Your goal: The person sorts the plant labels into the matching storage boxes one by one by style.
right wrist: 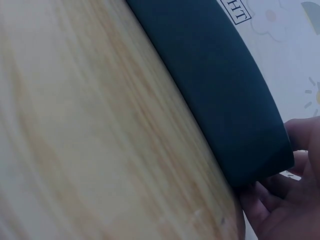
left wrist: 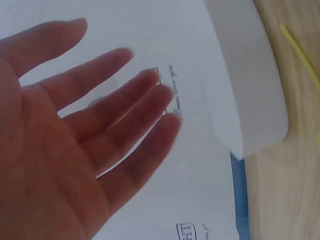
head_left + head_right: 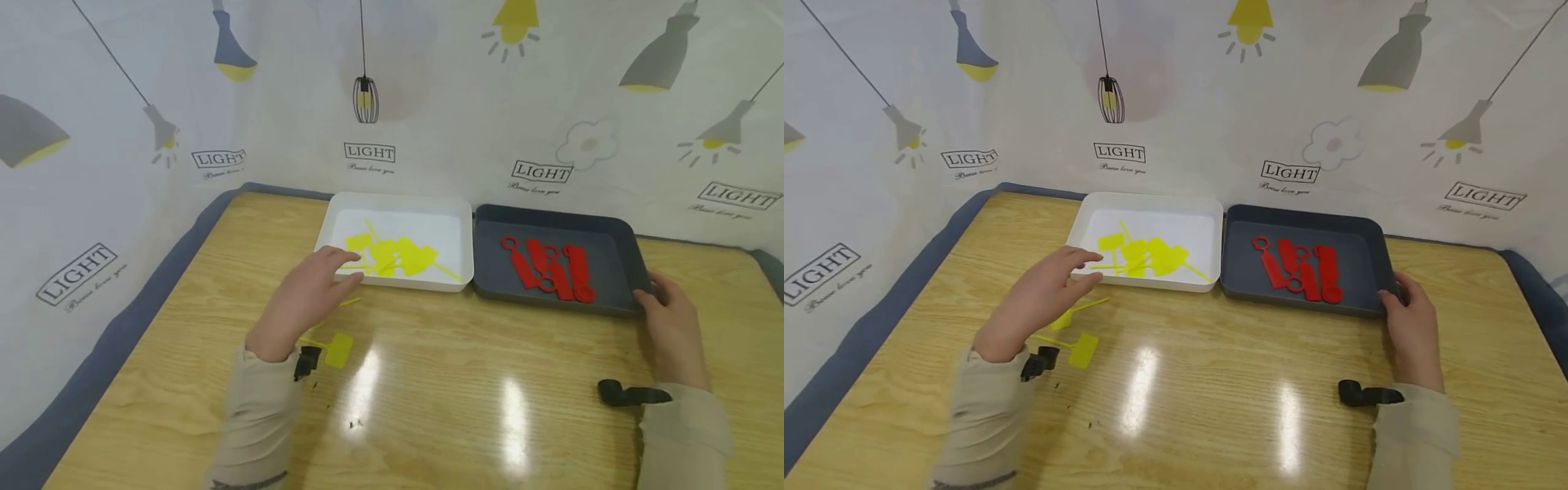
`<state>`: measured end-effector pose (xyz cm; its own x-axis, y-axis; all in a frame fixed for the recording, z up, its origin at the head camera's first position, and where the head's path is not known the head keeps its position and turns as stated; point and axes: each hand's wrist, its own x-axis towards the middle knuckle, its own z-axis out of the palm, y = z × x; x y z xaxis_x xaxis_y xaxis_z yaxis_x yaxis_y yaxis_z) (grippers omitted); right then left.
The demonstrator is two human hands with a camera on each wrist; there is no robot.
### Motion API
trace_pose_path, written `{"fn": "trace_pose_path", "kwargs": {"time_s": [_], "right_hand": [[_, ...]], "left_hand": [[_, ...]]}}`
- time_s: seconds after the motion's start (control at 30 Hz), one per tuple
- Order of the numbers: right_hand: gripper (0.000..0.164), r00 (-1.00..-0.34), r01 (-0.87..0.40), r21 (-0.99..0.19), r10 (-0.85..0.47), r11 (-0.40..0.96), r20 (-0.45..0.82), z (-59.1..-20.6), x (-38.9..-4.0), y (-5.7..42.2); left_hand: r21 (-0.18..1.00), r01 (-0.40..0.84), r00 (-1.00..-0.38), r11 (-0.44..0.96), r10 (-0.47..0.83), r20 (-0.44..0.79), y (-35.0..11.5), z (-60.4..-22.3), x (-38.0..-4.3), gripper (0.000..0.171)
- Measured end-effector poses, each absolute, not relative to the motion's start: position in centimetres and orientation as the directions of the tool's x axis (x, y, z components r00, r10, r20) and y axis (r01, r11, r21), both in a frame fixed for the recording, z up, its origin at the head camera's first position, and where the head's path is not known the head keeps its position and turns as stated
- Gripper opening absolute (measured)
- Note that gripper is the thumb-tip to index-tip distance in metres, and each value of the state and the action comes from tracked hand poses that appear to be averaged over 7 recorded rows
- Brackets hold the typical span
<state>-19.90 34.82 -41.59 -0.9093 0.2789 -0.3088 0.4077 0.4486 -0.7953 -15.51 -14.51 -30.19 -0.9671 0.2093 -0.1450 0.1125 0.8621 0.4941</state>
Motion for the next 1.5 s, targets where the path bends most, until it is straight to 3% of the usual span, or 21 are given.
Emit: {"fn": "trace_pose_path", "kwargs": {"time_s": [0.3, 0.5, 0.83, 1.1, 1.5], "right_hand": [[0.056, -0.904, 0.418, -0.797, 0.288, 0.436, -0.317, -41.3, -19.6, 34.9], [0.056, -0.902, 0.424, -0.795, 0.283, 0.434, -0.327, -41.0, -19.6, 34.8], [0.058, -0.897, 0.437, -0.79, 0.266, 0.429, -0.353, -41.1, -19.5, 34.7], [0.059, -0.893, 0.447, -0.781, 0.273, 0.436, -0.359, -41.2, -19.2, 34.7], [0.059, -0.9, 0.433, -0.783, 0.263, 0.447, -0.347, -41.1, -19.6, 34.7]], "left_hand": [[0.473, 0.079, -0.934, 0.878, 0.231, -0.273, -17.6, -30.9, -14.6, 0.035], [0.408, -0.001, -0.915, 0.913, 0.164, -0.368, -19.4, -32.0, -14.4, 0.036], [0.29, -0.057, -0.867, 0.955, 0.097, -0.489, -20.4, -33.9, -14.5, 0.053], [0.284, -0.082, -0.869, 0.955, 0.071, -0.49, -20.3, -34.7, -14.3, 0.059], [0.286, -0.071, -0.88, 0.956, 0.074, -0.469, -20.2, -34.4, -14.3, 0.046]]}}
